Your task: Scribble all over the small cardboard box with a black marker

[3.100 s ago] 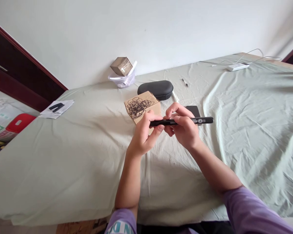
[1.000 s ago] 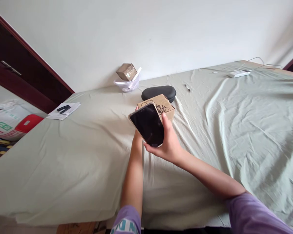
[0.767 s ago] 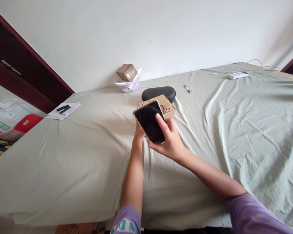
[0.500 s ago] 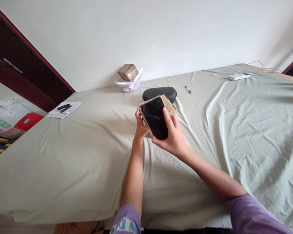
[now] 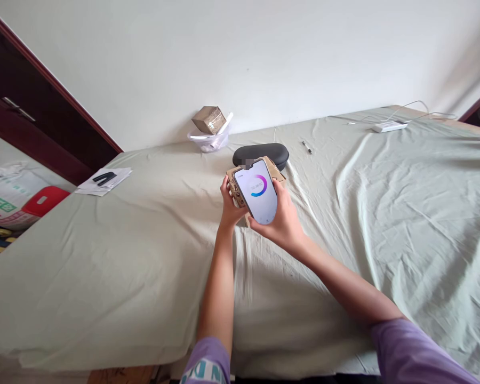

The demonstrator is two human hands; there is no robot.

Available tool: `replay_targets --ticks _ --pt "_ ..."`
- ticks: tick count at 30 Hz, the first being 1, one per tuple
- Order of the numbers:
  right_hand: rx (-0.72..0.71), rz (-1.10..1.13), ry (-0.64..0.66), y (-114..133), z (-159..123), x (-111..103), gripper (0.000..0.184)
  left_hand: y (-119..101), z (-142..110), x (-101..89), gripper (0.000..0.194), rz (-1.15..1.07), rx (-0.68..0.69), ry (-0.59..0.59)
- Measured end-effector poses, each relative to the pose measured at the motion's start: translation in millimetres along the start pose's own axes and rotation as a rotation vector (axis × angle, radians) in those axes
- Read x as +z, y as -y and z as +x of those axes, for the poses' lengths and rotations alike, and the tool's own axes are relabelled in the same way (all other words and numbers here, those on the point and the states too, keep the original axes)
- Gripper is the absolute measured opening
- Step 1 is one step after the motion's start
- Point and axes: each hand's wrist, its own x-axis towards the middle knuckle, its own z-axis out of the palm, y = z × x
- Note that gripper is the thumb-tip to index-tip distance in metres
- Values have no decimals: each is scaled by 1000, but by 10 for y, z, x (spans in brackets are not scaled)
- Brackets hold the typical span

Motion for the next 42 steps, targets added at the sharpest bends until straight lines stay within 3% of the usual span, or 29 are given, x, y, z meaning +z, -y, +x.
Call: replay_targets --ticks 5,10,14,18,22,25,29,36,39,42 --pt "41 74 -102 -287 153 -68 103 -27 4 -49 138 -29 -15 -4" --pt "215 -47 -182 -688 389 -399 106 -97 -6 -60 141 -51 -68 -1" --pt "565 -290 39 -1184 486 -520 83 -110 12 -125 149 -51 -97 -42" --pt "755 -457 227 -1615 345 -357 62 -76 48 -393 149 -20 -125 -50" --pt "831 -529 304 -1792 210 -148 73 -29 52 -655 144 -10 -151 -29" --pt "884 -573 380 -1808 218 -68 79 -15 42 -692 146 -26 -157 -20" --pt "845 -589 496 -1749 240 -19 60 -78 38 -624 143 -16 -173 32" --pt "479 -536 505 -1525 54 356 50 -359 61 -589 137 11 -258 217" --pt "472 -509 460 -1511 -35 492 40 -448 64 -605 138 11 -278 235" --pt "479 -446 397 -1541 -74 492 43 -531 59 -614 145 11 -292 256"
